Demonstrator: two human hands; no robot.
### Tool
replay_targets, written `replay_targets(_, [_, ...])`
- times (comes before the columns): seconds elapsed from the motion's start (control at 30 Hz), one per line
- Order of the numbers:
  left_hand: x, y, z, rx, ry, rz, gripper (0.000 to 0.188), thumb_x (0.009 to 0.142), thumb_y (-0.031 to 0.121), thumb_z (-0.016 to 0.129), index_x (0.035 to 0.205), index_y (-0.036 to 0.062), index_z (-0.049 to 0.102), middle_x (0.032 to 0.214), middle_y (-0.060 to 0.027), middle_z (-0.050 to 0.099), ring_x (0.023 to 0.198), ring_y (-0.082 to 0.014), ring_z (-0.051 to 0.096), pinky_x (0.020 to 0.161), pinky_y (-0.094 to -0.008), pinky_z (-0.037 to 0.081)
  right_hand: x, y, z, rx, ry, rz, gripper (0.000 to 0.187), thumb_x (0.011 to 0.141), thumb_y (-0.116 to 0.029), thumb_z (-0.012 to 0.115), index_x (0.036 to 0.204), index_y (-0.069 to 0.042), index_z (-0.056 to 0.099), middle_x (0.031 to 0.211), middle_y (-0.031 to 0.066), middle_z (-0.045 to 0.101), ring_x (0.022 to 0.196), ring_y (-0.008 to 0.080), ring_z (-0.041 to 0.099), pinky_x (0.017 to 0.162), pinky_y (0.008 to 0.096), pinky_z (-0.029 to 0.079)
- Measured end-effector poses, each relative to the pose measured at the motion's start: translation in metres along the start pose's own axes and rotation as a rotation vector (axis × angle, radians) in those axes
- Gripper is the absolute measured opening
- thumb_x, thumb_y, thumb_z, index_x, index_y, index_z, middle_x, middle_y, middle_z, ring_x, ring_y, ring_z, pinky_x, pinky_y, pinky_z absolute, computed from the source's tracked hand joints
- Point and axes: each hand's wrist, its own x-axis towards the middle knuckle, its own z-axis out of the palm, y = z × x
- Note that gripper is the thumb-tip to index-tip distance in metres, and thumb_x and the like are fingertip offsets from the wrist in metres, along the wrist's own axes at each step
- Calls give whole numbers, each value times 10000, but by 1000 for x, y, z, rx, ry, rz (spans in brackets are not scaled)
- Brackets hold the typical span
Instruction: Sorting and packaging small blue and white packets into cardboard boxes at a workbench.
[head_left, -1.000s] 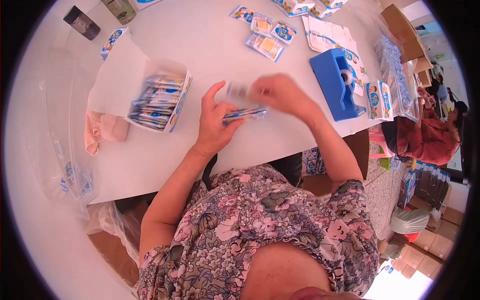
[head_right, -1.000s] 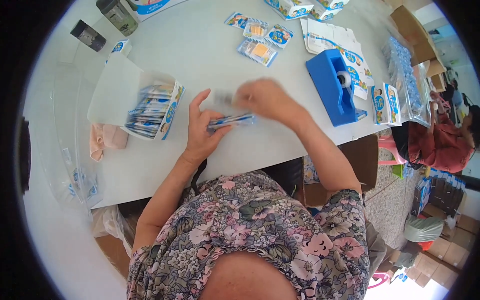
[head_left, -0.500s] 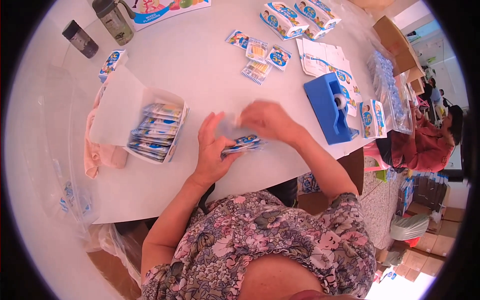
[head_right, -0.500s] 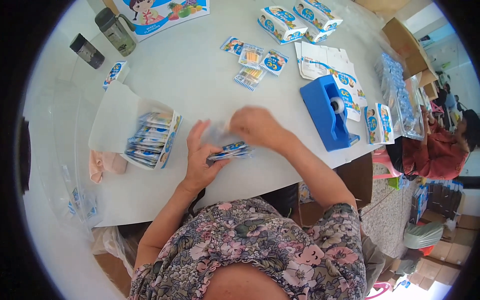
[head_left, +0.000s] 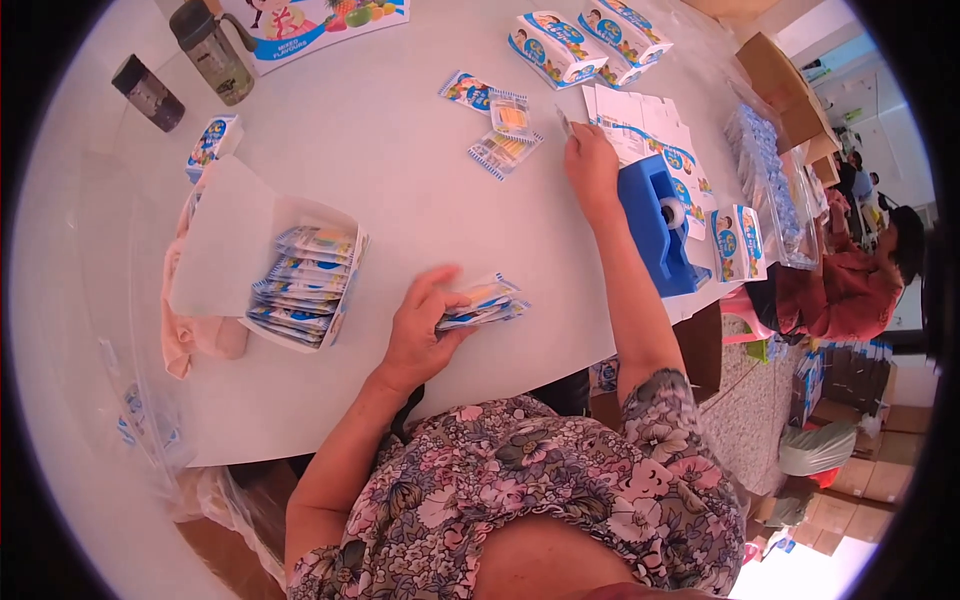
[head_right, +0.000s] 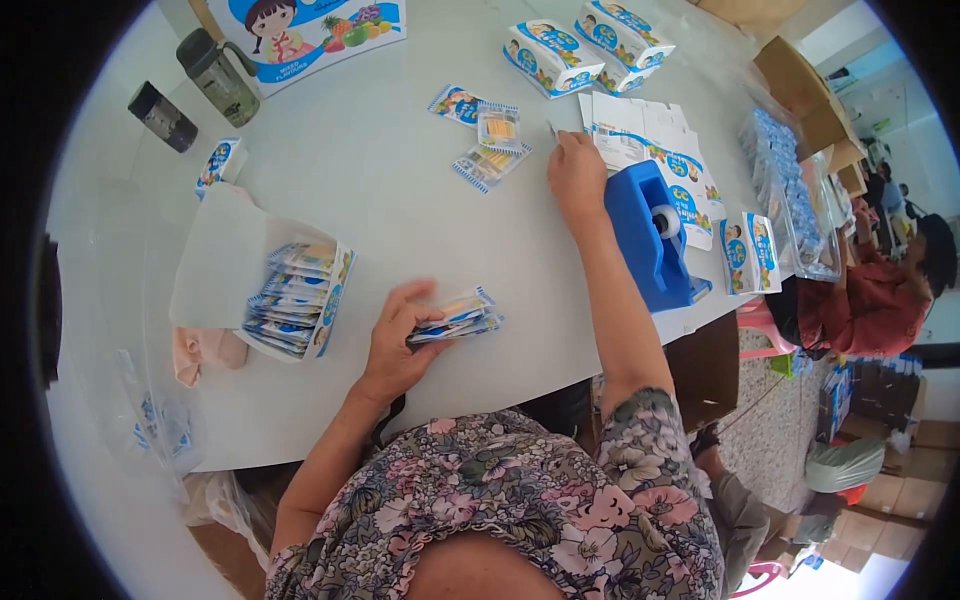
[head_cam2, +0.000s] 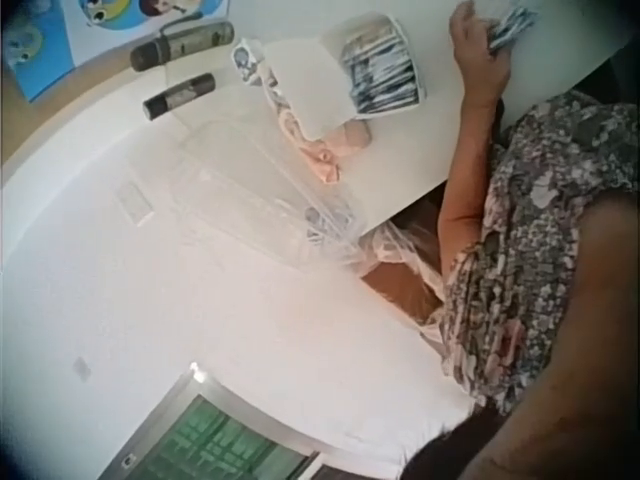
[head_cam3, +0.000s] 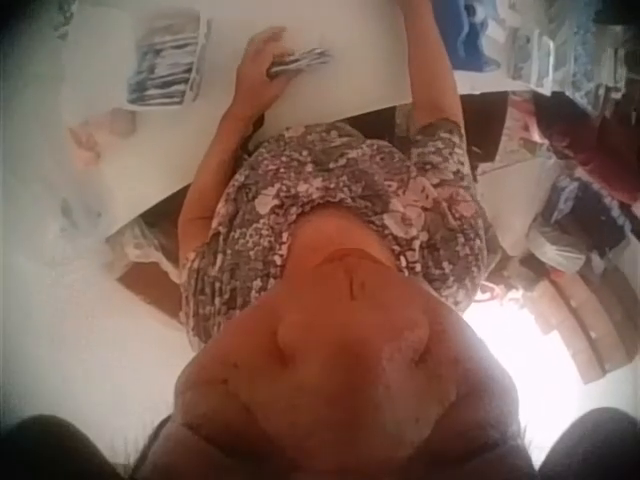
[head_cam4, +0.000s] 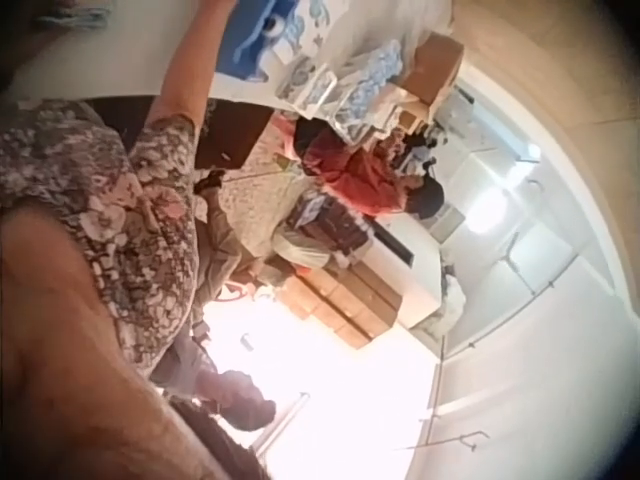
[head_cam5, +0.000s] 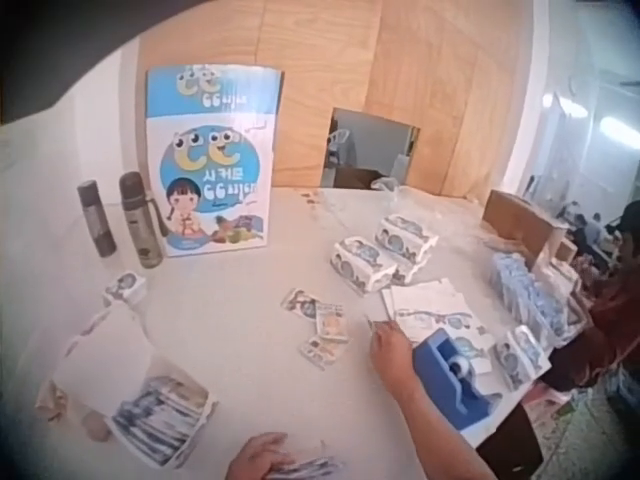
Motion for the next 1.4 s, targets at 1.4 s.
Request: replay_targets(1.4, [-10,-10,5,151,-12,-20,580,656,161,901,1139,92,587,1084,-140,595,1004,-296,610,867,-370,499,59,-68,45,354,-580,-183,277,851,-233,694,1062,-54,697,1089,82,693,988,247,646,829,327,516])
